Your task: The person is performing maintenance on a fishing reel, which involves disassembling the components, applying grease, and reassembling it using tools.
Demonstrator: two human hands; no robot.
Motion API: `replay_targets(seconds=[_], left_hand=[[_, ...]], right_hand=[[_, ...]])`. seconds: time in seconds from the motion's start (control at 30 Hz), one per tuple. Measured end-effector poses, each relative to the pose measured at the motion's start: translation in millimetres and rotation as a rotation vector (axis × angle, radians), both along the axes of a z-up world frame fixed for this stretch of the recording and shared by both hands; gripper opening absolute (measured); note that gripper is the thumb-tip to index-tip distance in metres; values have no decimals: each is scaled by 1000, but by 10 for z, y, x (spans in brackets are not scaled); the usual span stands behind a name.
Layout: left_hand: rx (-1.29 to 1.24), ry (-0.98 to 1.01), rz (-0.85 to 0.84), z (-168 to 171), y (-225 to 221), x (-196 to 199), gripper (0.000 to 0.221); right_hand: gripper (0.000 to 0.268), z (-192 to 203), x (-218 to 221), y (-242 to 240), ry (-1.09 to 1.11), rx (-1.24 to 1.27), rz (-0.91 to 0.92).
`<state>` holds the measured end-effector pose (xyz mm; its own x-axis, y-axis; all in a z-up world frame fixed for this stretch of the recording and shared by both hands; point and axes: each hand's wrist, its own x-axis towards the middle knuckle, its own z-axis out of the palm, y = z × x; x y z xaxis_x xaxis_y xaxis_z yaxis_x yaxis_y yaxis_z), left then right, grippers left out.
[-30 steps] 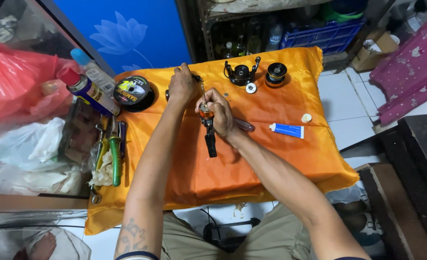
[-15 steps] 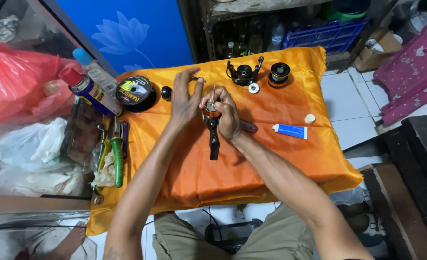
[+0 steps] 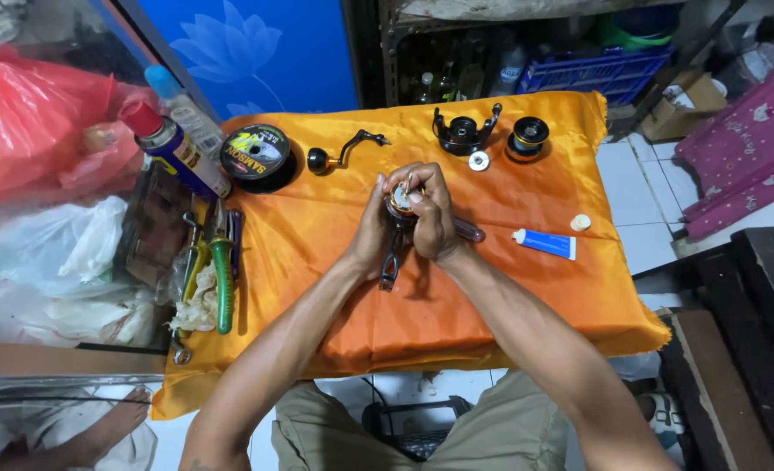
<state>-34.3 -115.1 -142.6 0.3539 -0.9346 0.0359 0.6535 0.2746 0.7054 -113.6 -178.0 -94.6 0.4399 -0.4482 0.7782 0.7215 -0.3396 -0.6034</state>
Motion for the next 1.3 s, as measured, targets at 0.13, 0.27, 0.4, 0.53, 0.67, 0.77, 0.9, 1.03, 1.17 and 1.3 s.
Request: replay_targets(seconds=[0.13, 0.27, 0.4, 0.53, 0.67, 0.77, 0.9, 1.03, 1.17, 1.3], left_hand=[[87, -36, 133, 388, 130, -198, 68], [385, -394, 353, 1133, 453, -431, 86], [323, -253, 416, 593, 289, 17, 72], [257, -330, 493, 122, 127, 390, 60], [192, -341, 528, 79, 117, 452, 49], [169, -390, 539, -60, 53, 575, 45], [186, -502, 585, 37, 82, 538, 44], [180, -509, 602, -15, 87, 565, 42], [197, -500, 601, 34, 122, 542, 43], [203, -450, 585, 269, 196, 410, 42]], right_hand=[[20, 8, -17, -56, 57, -141, 22], [21, 116, -24, -119, 116, -368, -77], [20, 253, -96, -211, 139, -571, -217], [19, 247, -67, -246, 110, -621, -266], [15, 218, -65, -289, 106, -667, -328], [16, 202, -73, -299, 120, -682, -357], [16, 234, -101, -287, 142, -670, -380], [16, 217, -84, -270, 155, -652, -396], [12, 234, -101, -238, 191, -607, -363], [11, 253, -109, -226, 212, -605, -354]])
